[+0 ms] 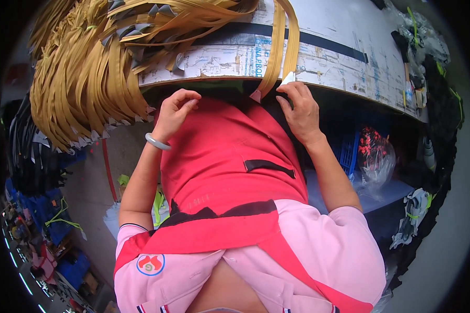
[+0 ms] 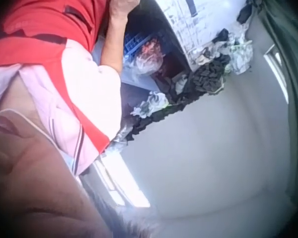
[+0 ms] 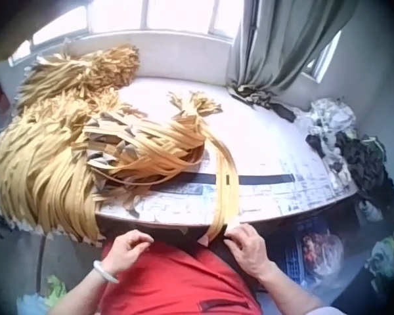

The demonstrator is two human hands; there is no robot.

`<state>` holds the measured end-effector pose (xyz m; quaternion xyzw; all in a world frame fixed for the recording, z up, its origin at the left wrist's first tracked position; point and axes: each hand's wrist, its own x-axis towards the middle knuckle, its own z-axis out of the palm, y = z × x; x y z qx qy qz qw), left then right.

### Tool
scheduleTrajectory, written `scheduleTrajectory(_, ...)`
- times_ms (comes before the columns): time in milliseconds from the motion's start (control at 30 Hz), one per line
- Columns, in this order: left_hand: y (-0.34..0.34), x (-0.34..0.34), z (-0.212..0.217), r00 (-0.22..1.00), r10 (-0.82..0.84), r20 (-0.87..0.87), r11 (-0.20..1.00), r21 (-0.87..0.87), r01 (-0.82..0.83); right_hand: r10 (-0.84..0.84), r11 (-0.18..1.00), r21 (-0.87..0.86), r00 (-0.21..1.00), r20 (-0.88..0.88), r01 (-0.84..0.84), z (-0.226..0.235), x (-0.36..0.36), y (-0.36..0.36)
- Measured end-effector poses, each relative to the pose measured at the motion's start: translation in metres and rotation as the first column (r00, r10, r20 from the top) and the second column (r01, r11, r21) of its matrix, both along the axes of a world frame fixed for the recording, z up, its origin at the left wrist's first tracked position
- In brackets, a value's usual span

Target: Organizing and bundling yellow straps on a workbench.

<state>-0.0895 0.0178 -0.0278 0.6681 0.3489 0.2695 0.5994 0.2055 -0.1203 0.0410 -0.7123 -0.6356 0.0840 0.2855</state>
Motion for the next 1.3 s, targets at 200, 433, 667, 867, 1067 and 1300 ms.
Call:
scheduleTrajectory(200, -0.029, 0.05, 0.009, 0.957, -0.266, -0.116, 0.923, 0.255, 0.288, 0.07, 0.996, 0.019, 0.905, 0.42, -0.086, -0.01, 0.044, 0.023)
scheduleTrajectory(433, -0.03, 0.093, 0.05, 0.972, -0.237, 0.01, 0.932, 0.284, 0.224, 0.014, 0.994, -0.101, 0.981, -0.194, -0.034, 0.017, 0.023, 0.033)
scheduleTrajectory(667, -0.013, 0.117, 0.051, 0.957, -0.175, 0.231, 0.955, 0.278, 0.108, 0.246, 0.954, -0.094, 0.926, -0.287, -0.283, 0.029, -0.01, 0.054)
scheduleTrajectory(867, -0.003, 0.093, 0.053, 0.943, -0.147, 0.297, 0.983, -0.059, 0.172, 0.116, 0.797, -0.336, 0.673, -0.73, -0.502, 0.042, -0.007, 0.061)
scheduleTrajectory(1067, 0.003, 0.085, 0.066, 0.86, -0.14, 0.491, 0.974, -0.087, 0.209, 0.091, 0.799, -0.135, 0.339, -0.936, -0.587, 0.023, 0.003, 0.077)
scheduleTrajectory(1300, -0.015, 0.09, 0.047, 0.813, 0.173, 0.556, 0.982, -0.158, -0.101, 0.091, 0.895, -0.021, 0.228, -0.969, -0.446, 0.006, -0.019, 0.085)
